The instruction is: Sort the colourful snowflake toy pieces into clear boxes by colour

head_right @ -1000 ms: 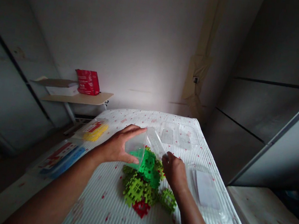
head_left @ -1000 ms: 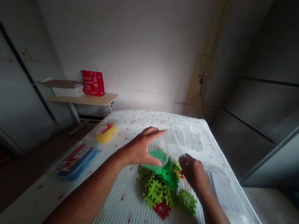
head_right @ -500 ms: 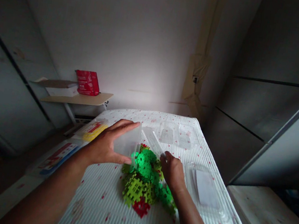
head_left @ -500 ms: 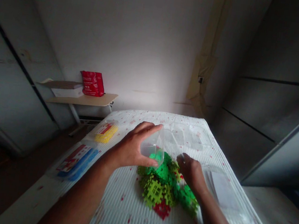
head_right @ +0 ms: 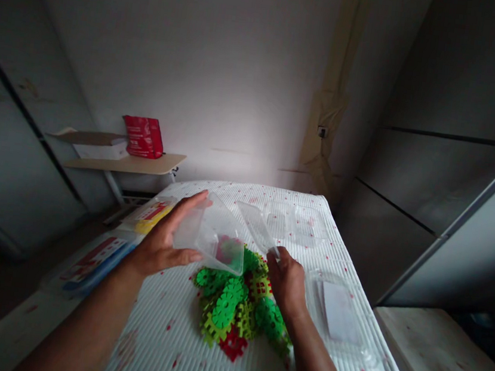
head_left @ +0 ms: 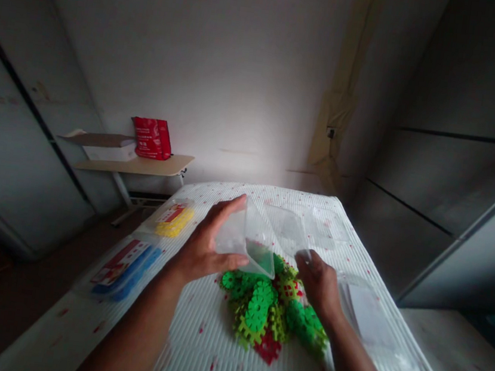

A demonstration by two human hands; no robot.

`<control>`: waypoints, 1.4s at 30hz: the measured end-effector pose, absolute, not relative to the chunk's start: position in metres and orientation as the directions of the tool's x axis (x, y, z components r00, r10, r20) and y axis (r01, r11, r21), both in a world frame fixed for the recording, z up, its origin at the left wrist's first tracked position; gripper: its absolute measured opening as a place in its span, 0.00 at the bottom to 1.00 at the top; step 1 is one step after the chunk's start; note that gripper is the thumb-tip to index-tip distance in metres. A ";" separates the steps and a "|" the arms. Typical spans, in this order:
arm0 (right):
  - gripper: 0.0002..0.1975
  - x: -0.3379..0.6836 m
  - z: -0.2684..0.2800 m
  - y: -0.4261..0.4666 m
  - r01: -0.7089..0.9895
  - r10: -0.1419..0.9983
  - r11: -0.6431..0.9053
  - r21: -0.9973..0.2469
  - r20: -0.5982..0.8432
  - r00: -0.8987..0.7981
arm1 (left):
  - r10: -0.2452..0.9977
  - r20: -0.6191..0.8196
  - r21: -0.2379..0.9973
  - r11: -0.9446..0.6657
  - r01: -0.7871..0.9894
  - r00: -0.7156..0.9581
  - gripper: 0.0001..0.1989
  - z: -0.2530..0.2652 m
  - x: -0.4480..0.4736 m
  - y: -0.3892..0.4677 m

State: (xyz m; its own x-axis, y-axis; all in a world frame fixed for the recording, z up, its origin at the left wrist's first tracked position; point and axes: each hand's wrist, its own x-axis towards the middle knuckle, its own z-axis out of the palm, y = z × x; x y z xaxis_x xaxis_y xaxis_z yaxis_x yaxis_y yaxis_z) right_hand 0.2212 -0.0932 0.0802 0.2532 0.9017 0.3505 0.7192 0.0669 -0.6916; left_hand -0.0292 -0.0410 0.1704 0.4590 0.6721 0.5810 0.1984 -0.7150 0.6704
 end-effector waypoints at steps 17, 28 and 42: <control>0.12 0.207 0.069 -0.092 0.813 0.827 0.183 -0.552 0.534 0.177 | 0.789 0.615 0.781 -0.610 0.133 0.003 0.51 0.066 -0.027 -0.046; 0.13 0.207 0.077 -0.098 0.746 0.805 0.262 -0.612 0.565 0.180 | 0.784 0.606 0.782 -0.558 0.278 -0.133 0.29 0.046 -0.026 -0.042; 0.30 0.279 0.125 -0.161 0.412 0.865 0.051 -0.910 0.247 0.436 | 0.755 0.626 0.768 -0.552 0.325 -0.196 0.25 0.041 -0.032 -0.037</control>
State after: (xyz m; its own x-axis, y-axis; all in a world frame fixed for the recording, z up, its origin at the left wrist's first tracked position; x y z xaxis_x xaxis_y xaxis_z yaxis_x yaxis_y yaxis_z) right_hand 0.2793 -0.1614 0.1246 0.4365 0.8652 0.2467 0.4122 0.0514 -0.9096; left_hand -0.0318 -0.0373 0.0407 -0.1963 0.7549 0.6258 0.3248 -0.5522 0.7679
